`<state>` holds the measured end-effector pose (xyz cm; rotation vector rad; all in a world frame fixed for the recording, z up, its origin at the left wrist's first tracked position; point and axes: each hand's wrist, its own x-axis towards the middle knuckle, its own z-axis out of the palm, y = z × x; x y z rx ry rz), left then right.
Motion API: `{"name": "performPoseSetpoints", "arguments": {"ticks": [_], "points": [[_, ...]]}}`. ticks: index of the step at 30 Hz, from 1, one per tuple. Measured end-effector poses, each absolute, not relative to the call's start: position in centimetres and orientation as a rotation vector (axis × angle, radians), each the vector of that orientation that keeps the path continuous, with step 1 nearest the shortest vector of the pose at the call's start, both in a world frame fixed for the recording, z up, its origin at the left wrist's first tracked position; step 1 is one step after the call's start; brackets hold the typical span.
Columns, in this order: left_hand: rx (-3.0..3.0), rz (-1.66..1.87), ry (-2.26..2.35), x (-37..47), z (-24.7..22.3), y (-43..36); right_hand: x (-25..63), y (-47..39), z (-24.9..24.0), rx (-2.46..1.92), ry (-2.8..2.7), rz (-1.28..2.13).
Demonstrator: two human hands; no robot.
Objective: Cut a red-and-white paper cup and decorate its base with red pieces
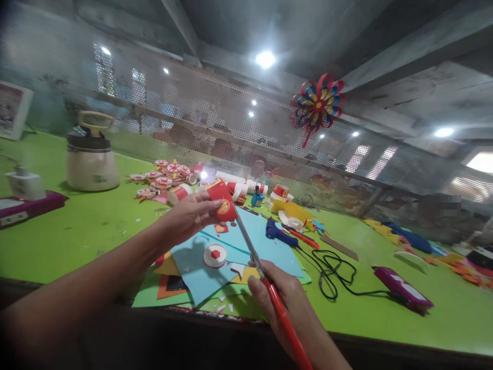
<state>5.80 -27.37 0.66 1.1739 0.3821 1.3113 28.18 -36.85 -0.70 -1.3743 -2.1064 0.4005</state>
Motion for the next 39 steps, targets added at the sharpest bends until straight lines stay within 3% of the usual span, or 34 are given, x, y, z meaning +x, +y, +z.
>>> {"name": "performPoseSetpoints", "arguments": {"ticks": [11, 39], "points": [[1.156, 1.335, 0.388, 5.9, 0.8, -27.5, 27.3, -36.8, -1.8, -1.389, -2.120, 0.124], [1.139, 1.364, 0.394, 6.2, 1.1, -27.8, 26.7, -36.7, -1.6, -1.414, -2.105, 0.145]]}}
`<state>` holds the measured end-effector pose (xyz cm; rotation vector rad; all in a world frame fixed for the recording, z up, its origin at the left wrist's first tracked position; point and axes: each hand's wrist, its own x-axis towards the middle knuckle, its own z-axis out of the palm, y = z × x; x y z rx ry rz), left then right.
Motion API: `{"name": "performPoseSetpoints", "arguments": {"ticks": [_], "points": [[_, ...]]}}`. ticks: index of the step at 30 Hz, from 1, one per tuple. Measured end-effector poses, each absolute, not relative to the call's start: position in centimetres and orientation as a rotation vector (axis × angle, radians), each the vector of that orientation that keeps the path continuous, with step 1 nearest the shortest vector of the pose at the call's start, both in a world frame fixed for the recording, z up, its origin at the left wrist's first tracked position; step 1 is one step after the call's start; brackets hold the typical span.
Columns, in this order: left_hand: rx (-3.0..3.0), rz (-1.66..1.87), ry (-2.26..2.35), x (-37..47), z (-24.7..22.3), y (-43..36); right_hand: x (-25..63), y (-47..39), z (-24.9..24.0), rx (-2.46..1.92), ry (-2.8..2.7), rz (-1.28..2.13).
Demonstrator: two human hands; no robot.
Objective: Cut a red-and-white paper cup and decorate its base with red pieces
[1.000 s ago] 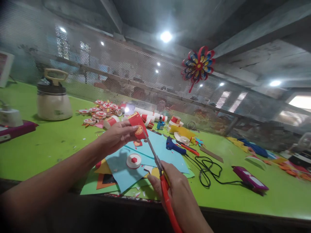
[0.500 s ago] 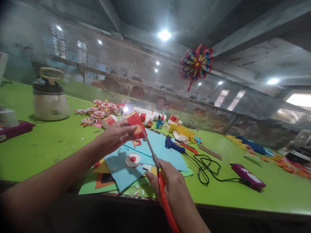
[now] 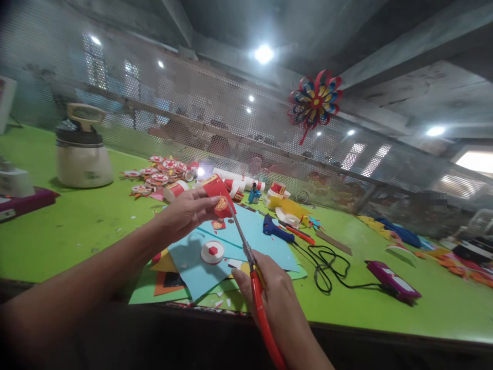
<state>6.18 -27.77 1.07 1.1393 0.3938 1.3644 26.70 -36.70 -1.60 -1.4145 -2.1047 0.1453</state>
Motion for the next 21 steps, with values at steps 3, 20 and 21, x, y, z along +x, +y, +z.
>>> {"name": "performPoseSetpoints", "arguments": {"ticks": [3, 20, 21], "points": [[1.132, 1.363, 0.398, 6.20, 0.94, -27.65, 26.75, -36.64, -1.70, -1.412, -2.102, 0.148], [1.129, 1.383, 0.405, 6.17, 0.86, -27.53, 26.38, -36.64, -1.66, -1.418, -2.091, 0.177], [1.131, 1.378, 0.410, 6.16, 0.86, -27.53, 26.37, -36.64, -1.66, -1.416, -2.091, 0.174]]}}
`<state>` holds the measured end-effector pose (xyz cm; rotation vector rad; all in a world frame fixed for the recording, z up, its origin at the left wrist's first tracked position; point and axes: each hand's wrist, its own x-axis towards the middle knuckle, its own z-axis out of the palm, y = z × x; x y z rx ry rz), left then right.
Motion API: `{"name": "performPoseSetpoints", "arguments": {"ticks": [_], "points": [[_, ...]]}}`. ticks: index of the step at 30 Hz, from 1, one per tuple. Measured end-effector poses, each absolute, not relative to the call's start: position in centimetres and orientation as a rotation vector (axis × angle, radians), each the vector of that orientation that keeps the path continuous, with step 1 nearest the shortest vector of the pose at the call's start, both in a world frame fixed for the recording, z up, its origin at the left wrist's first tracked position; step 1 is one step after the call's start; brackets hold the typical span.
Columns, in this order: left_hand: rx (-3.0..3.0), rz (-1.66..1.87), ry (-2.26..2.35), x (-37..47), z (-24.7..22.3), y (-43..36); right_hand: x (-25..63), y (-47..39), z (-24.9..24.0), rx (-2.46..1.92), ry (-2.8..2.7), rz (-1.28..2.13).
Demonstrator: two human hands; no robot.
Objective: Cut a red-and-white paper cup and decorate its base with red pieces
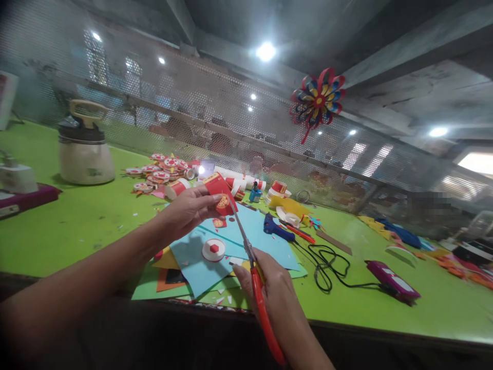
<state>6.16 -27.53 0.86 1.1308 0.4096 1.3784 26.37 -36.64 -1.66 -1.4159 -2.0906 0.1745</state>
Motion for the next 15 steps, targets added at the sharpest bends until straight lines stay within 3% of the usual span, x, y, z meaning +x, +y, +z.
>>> {"name": "performPoseSetpoints", "arguments": {"ticks": [15], "points": [[1.135, 1.380, 0.406, 6.22, 0.90, -27.50, 26.47, -36.48, -1.39, -1.378, -2.107, 0.119]]}}
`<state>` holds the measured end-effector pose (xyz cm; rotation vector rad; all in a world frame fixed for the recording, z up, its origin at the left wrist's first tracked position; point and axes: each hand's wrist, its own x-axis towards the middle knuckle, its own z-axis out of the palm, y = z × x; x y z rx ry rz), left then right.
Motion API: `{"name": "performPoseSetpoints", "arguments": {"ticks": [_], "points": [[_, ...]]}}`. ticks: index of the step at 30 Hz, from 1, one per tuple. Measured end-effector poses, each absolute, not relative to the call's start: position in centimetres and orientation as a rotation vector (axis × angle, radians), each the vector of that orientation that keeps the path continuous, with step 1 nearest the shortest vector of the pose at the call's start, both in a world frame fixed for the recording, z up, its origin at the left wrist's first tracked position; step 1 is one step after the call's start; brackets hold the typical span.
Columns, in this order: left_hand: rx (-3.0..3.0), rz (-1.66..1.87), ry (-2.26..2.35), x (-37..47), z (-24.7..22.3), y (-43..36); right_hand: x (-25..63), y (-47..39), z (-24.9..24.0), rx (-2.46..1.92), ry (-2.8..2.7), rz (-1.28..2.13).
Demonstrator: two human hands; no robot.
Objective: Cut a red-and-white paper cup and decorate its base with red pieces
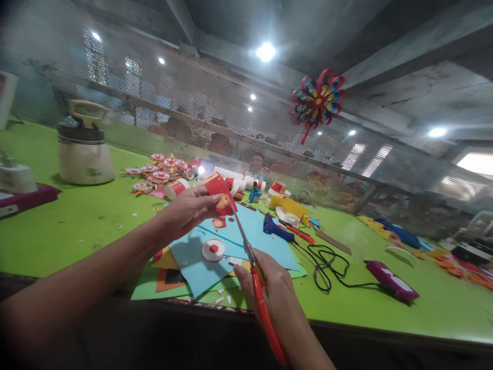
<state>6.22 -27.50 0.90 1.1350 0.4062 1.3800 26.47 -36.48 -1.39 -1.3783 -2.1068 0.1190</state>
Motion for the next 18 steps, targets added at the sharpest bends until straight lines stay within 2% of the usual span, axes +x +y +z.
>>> {"name": "performPoseSetpoints", "arguments": {"ticks": [18], "points": [[1.112, 1.371, 0.406, 6.15, 1.00, -27.68, 26.10, -36.38, -1.58, -1.363, -2.059, 0.094]]}}
